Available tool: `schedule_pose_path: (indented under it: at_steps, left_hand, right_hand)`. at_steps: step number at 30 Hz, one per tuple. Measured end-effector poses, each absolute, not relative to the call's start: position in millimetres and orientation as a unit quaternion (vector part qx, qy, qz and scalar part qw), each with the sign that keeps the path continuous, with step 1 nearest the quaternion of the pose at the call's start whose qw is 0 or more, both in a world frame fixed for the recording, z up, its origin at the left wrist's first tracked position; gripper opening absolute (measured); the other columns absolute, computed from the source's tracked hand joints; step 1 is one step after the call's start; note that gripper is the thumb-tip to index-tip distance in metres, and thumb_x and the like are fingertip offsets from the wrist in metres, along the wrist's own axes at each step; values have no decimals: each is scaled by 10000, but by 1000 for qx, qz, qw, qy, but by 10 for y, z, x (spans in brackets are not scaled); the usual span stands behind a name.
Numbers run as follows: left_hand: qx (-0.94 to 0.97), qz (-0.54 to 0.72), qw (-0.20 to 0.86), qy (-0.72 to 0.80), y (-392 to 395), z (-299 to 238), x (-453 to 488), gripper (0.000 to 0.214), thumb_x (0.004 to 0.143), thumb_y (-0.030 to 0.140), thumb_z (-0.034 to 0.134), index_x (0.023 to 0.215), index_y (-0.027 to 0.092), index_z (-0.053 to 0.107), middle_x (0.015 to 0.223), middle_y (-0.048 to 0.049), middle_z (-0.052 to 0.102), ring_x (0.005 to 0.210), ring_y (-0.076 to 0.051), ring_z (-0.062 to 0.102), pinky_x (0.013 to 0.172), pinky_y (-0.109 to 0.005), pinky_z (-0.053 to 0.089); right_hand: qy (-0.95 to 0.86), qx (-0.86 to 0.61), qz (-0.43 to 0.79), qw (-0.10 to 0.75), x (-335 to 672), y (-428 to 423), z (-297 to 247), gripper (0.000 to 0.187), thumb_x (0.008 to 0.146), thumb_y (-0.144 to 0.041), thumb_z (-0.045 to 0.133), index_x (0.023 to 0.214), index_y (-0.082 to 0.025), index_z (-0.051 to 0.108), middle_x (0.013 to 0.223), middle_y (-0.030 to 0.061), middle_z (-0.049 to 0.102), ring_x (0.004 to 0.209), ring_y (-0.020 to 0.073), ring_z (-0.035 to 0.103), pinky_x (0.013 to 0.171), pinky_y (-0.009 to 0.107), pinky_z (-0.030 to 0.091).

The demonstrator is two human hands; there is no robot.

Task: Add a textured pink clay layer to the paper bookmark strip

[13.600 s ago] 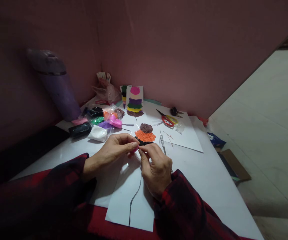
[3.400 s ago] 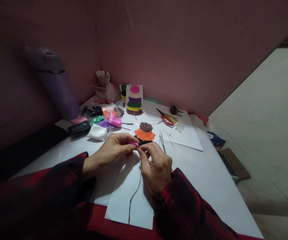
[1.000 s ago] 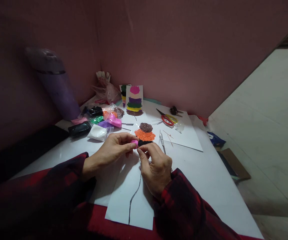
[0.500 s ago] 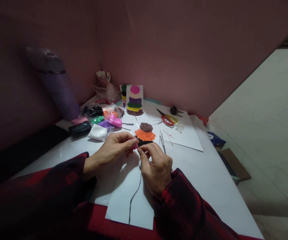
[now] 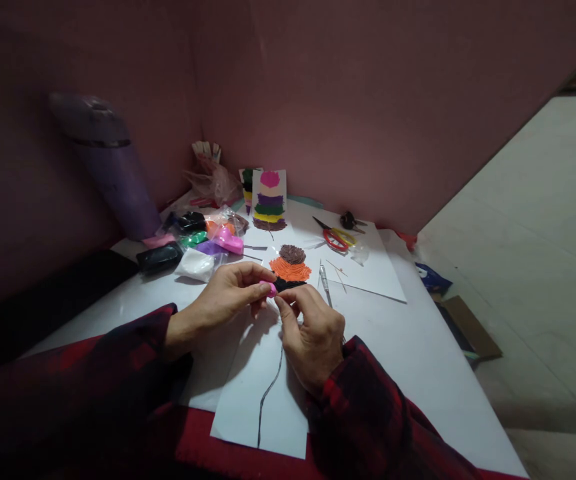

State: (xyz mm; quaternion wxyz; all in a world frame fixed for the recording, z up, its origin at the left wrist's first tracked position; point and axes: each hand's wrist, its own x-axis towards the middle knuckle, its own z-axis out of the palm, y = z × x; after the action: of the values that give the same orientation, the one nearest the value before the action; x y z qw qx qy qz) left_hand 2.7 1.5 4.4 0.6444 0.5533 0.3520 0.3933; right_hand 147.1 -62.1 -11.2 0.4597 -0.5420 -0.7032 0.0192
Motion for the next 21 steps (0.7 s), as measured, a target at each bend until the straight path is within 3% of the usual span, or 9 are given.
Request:
schedule_pose_path:
  at_steps: [12,15,21]
  left_hand:
    - [581,405,618,342,32,17,12,96,752,186,650,790,123,589,594,39,561,476,-69,507,468,-202,410]
    - [593,403,595,363,24,45,11,128,703,160,692,774,124,592,563,65,523,460,-56,463,458,-189,361]
    - [589,391,603,370,11,78,11,63,740,100,636,791,110,600,578,56,538,474,-61,485,478,-197,383]
  right_hand:
    - [-703,-542,17,461,1470,-622,-116,135,898,-208,561,788,-197,638,720,3,632,607,119,560,520,238,413]
    - [-702,-541,17,463,1475,-617,-124,134,895,-212,566,781,-195,634,714,1,628,602,120,561,515,237,407]
    - [-702,-544,19,460,1475,-622,-128,138,901,-219,561,784,-196,631,715,5,627,603,124,558,515,240,407]
